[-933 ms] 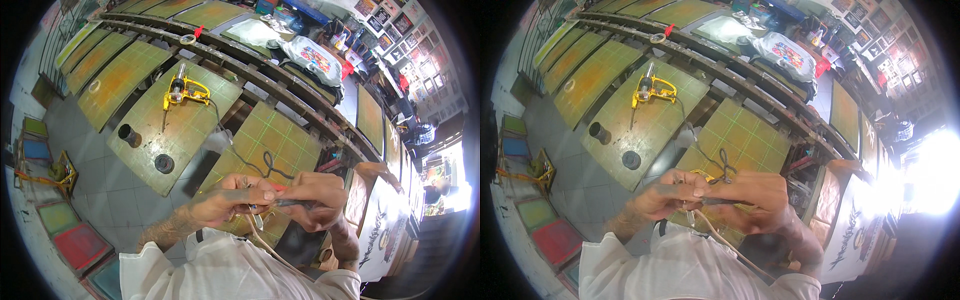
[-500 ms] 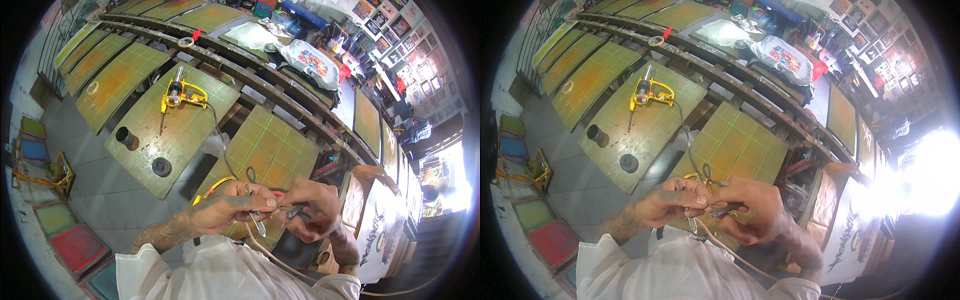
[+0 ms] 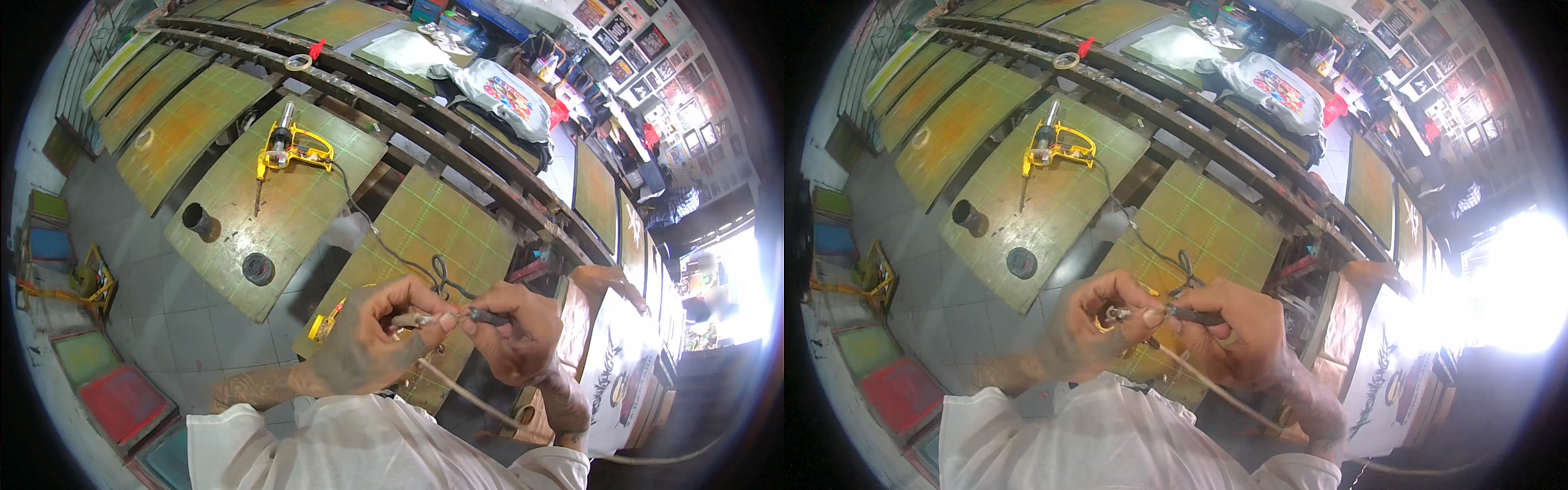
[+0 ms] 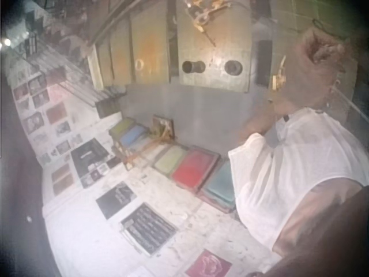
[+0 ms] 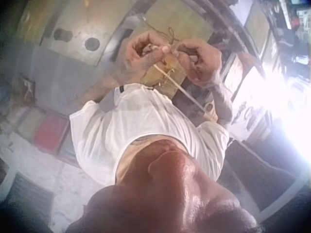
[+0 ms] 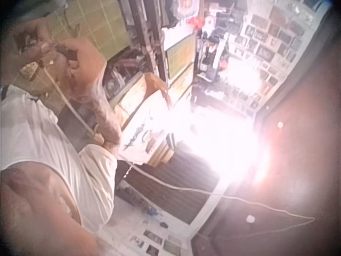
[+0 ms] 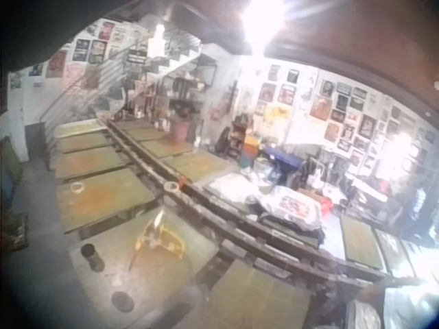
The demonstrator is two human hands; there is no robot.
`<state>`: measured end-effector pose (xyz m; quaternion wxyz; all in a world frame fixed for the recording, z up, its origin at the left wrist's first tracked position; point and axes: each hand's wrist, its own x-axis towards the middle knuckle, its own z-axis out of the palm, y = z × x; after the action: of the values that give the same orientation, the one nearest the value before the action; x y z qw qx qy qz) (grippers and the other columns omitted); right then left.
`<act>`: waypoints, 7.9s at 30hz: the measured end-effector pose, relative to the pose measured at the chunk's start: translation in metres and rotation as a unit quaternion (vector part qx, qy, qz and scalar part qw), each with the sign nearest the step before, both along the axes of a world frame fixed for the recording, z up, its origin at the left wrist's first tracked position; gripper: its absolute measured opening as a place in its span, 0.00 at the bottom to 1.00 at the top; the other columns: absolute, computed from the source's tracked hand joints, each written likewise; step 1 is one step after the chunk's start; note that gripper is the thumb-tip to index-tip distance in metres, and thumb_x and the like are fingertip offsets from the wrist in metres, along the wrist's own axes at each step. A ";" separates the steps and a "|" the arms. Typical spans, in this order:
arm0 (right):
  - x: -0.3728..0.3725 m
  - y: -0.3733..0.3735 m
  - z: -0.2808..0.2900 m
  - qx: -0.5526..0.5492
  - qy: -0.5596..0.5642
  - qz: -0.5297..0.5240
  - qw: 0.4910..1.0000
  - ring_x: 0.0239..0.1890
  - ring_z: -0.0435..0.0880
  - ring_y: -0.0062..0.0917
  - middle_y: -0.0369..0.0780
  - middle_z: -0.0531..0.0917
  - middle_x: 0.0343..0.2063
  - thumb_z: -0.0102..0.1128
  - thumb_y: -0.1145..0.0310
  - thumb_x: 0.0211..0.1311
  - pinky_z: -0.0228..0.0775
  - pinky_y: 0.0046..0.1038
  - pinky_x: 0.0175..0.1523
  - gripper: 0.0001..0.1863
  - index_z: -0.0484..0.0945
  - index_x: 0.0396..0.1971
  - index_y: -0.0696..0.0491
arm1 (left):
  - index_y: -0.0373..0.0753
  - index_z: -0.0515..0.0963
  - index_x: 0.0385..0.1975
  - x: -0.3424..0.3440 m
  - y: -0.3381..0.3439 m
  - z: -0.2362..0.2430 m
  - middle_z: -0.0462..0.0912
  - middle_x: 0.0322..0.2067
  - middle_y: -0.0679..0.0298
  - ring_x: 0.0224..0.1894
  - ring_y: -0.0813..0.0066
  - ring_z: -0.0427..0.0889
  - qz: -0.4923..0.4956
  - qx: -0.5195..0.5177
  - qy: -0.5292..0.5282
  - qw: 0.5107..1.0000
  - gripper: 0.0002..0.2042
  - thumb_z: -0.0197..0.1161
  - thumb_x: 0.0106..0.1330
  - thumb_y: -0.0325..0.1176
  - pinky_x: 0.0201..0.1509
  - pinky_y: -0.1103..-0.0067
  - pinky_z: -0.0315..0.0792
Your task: The person strips the outer insulation from a power cord, twists the exposed wires, and wraps the connection with electrical tape. The person repeats the taping process multiple times to secure the joint.
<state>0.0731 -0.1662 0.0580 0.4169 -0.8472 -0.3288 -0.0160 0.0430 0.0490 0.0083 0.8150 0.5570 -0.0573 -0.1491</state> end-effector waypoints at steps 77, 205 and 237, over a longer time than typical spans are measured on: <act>0.003 -0.027 -0.009 0.270 0.195 -0.044 0.942 0.38 0.75 0.21 0.43 0.79 0.43 0.67 0.69 0.70 0.68 0.24 0.48 0.13 0.77 0.43 0.63 | 0.38 0.63 0.64 0.041 -0.025 -0.003 0.87 0.38 0.59 0.45 0.76 0.86 -0.071 -0.186 0.035 0.979 0.27 0.68 0.69 0.26 0.52 0.77 0.78; 0.013 -0.032 0.009 0.042 -0.116 0.019 0.992 0.38 0.89 0.38 0.47 0.86 0.38 0.68 0.82 0.61 0.82 0.33 0.40 0.13 0.81 0.45 0.59 | 0.36 0.62 0.64 0.029 -0.045 0.003 0.86 0.38 0.65 0.31 0.95 0.73 0.030 -0.117 -0.065 0.991 0.28 0.72 0.69 0.27 0.33 0.92 0.62; -0.055 -0.101 -0.029 -0.058 0.259 -0.138 0.954 0.66 0.77 0.47 0.54 0.79 0.59 0.63 0.77 0.62 0.68 0.45 0.69 0.07 0.77 0.39 0.56 | 0.43 0.64 0.63 -0.018 -0.118 -0.072 0.81 0.39 0.58 0.42 0.68 0.86 0.062 0.029 -0.242 0.968 0.25 0.66 0.69 0.23 0.45 0.73 0.80</act>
<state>0.0180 -0.2669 0.0287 0.4313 -0.8823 -0.0894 0.1660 0.0255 -0.0693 -0.0642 0.7679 0.6024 -0.2140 0.0399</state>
